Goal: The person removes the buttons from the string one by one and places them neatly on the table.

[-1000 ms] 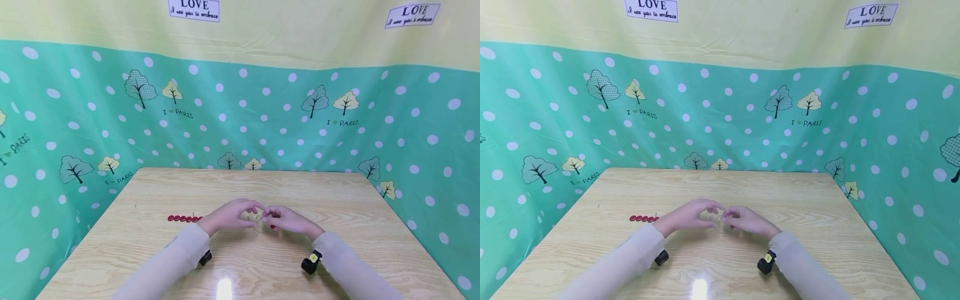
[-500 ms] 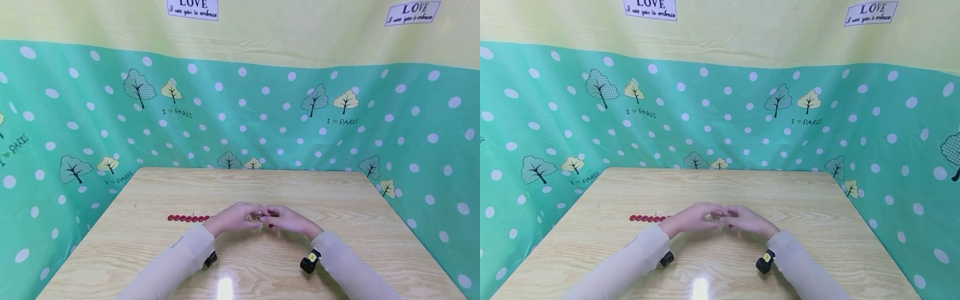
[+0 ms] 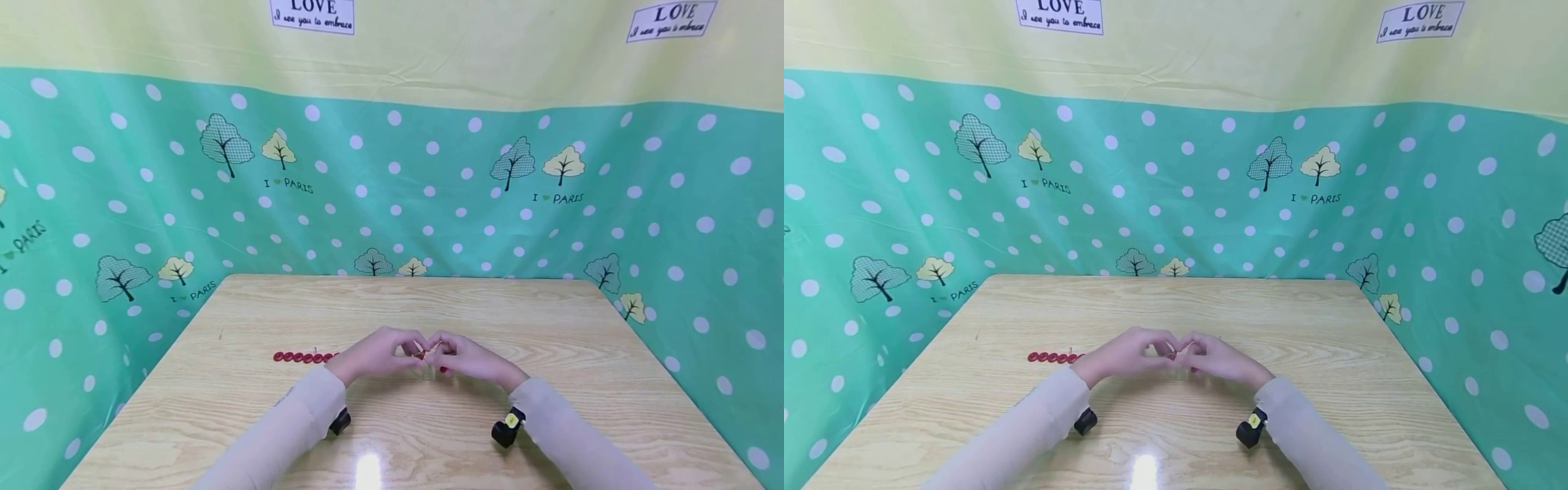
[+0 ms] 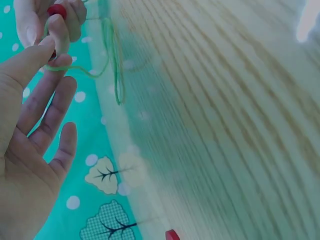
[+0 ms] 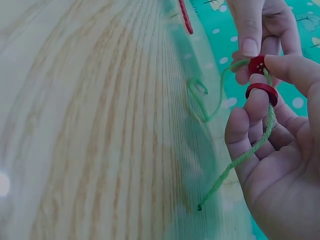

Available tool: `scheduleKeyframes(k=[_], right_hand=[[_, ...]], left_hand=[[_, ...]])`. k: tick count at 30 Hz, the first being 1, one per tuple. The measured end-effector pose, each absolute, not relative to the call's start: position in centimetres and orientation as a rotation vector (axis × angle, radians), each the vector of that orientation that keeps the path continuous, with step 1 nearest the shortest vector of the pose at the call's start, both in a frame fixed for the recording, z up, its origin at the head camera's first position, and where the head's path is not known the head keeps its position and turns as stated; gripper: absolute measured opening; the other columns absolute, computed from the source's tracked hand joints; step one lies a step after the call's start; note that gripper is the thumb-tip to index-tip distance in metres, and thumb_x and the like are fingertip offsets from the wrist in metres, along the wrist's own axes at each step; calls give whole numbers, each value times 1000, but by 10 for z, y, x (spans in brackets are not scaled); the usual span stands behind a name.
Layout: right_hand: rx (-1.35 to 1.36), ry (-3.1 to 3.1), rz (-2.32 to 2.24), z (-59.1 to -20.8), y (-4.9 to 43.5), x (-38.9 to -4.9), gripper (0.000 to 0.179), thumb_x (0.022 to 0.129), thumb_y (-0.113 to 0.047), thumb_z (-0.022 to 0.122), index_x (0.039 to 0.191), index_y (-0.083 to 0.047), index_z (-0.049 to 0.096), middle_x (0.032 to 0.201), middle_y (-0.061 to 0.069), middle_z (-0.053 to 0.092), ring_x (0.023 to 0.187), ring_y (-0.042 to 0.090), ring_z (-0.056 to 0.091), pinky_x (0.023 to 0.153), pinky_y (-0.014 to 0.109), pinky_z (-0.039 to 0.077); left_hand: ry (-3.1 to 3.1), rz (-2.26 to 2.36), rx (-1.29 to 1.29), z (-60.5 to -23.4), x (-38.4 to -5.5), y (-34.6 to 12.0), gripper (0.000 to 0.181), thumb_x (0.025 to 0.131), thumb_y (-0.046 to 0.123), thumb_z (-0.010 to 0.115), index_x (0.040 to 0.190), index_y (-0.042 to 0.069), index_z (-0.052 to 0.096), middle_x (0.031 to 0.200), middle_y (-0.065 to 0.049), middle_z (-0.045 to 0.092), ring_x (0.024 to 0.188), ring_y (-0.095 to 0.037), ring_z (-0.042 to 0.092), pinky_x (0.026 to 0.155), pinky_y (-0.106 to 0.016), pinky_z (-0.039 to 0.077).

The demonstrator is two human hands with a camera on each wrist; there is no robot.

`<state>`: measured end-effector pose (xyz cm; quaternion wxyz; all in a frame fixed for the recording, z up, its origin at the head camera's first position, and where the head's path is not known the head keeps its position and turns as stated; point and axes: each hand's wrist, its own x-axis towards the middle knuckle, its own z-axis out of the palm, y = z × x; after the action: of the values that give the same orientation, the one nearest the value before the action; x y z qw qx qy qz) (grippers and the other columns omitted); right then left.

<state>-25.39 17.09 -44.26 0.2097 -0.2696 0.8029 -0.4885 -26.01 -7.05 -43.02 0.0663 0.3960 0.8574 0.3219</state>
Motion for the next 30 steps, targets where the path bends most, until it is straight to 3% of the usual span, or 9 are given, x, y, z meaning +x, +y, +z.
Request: scheduleKeyframes(k=[5,10,17,23,30], right_hand=[[-749,2228,-1364,-445,173,-254,27,99,-21,64,120,-5,59,93,9,62,79,19,56,68,31,48],[-792,2249,-1333,-448,175,-256,18,97,-16,66,109,-3,65,91,3,61,81,17,54,69,27,45],[-817,2241,-1308,-449,176,-255,13,96,-17,68,102,-5,69,89,2,66,77,13,56,67,25,45],[-833,2233,-1323,-450,176,-256,13,96,-18,68,101,-6,69,89,3,66,79,13,58,70,25,48],[-857,2218,-1346,-452,176,-257,10,97,-13,67,101,-5,67,94,8,67,79,13,57,69,26,49]], left_hand=[[2597,981,1204,-427,-262,-76,24,95,24,72,118,21,67,96,12,71,95,-3,65,92,-38,52],[2608,985,1213,-424,-264,-80,26,95,23,71,119,14,67,96,10,71,91,-3,65,88,-41,54],[2613,1012,1211,-417,-261,-85,23,95,20,72,117,20,68,96,10,71,88,-4,64,82,-43,55],[2614,1024,1179,-416,-263,-89,25,95,21,72,120,17,67,94,14,69,89,-3,64,86,-44,54],[2630,1027,1182,-414,-264,-97,22,96,21,71,118,23,67,95,14,70,91,-3,65,87,-44,54]])
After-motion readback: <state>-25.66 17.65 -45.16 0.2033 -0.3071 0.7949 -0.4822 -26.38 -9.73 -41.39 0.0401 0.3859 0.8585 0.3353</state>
